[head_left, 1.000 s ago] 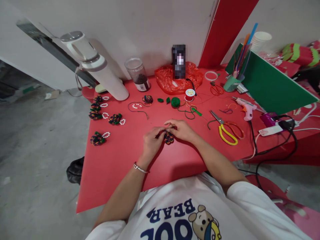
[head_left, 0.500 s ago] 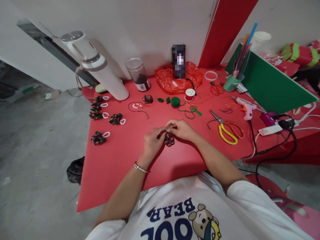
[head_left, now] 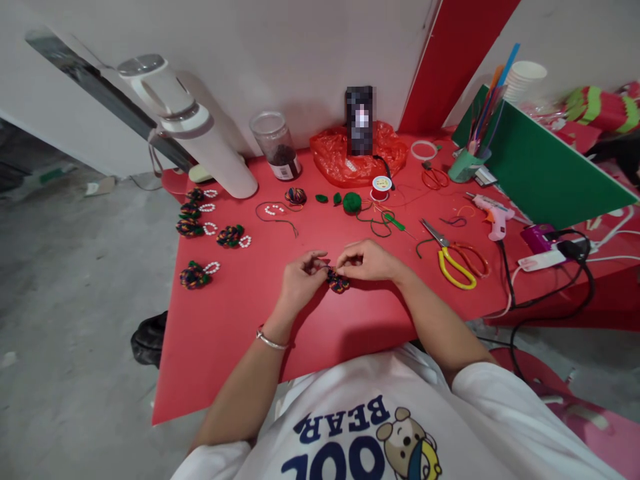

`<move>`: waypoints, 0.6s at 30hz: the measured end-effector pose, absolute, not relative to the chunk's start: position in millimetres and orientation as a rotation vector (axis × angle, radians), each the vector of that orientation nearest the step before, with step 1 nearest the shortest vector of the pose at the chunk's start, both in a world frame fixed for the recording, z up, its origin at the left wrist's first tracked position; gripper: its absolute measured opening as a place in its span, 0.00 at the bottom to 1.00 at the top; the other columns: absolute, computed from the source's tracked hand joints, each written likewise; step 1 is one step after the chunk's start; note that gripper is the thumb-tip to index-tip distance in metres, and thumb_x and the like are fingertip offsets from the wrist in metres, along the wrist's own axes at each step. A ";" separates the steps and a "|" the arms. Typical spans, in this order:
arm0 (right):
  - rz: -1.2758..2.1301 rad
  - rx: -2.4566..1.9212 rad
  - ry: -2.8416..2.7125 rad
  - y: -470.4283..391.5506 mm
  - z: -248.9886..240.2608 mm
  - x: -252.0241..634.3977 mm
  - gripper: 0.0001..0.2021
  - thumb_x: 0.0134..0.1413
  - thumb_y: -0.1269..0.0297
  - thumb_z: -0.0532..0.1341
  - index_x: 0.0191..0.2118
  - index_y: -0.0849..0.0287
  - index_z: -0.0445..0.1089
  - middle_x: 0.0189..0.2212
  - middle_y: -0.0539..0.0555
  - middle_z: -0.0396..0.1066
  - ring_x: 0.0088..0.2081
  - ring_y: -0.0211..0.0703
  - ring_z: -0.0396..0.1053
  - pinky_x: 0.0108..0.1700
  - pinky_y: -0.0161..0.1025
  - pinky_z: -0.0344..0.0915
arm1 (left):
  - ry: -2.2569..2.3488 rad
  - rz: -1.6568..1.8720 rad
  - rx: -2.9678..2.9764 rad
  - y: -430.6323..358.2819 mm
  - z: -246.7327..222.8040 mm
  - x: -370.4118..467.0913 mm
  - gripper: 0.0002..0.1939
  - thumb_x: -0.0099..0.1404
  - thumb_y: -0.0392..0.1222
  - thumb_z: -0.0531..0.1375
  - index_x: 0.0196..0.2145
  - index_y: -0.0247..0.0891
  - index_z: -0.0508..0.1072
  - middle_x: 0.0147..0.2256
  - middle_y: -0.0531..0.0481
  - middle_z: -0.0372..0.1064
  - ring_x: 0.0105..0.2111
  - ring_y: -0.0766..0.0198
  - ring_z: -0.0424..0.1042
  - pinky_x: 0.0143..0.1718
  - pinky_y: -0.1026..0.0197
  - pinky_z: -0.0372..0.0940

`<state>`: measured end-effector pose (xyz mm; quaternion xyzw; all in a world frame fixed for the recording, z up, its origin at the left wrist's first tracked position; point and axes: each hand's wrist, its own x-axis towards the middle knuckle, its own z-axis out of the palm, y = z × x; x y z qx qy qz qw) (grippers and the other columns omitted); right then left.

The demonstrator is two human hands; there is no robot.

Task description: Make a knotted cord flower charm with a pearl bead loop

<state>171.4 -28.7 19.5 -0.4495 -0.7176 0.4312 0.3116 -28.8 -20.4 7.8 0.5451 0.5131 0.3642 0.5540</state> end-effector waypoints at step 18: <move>1.400 -1.293 -1.839 -29.4 7.4 168.3 0.10 0.54 0.61 0.65 0.36 0.60 0.81 0.27 0.52 0.79 0.26 0.34 0.69 0.29 0.30 0.59 | 1.107 0.685 0.990 -18.3 17.7 -34.6 0.18 0.44 0.48 0.74 0.30 0.34 0.79 0.16 0.52 0.68 0.15 0.68 0.65 0.16 0.67 0.48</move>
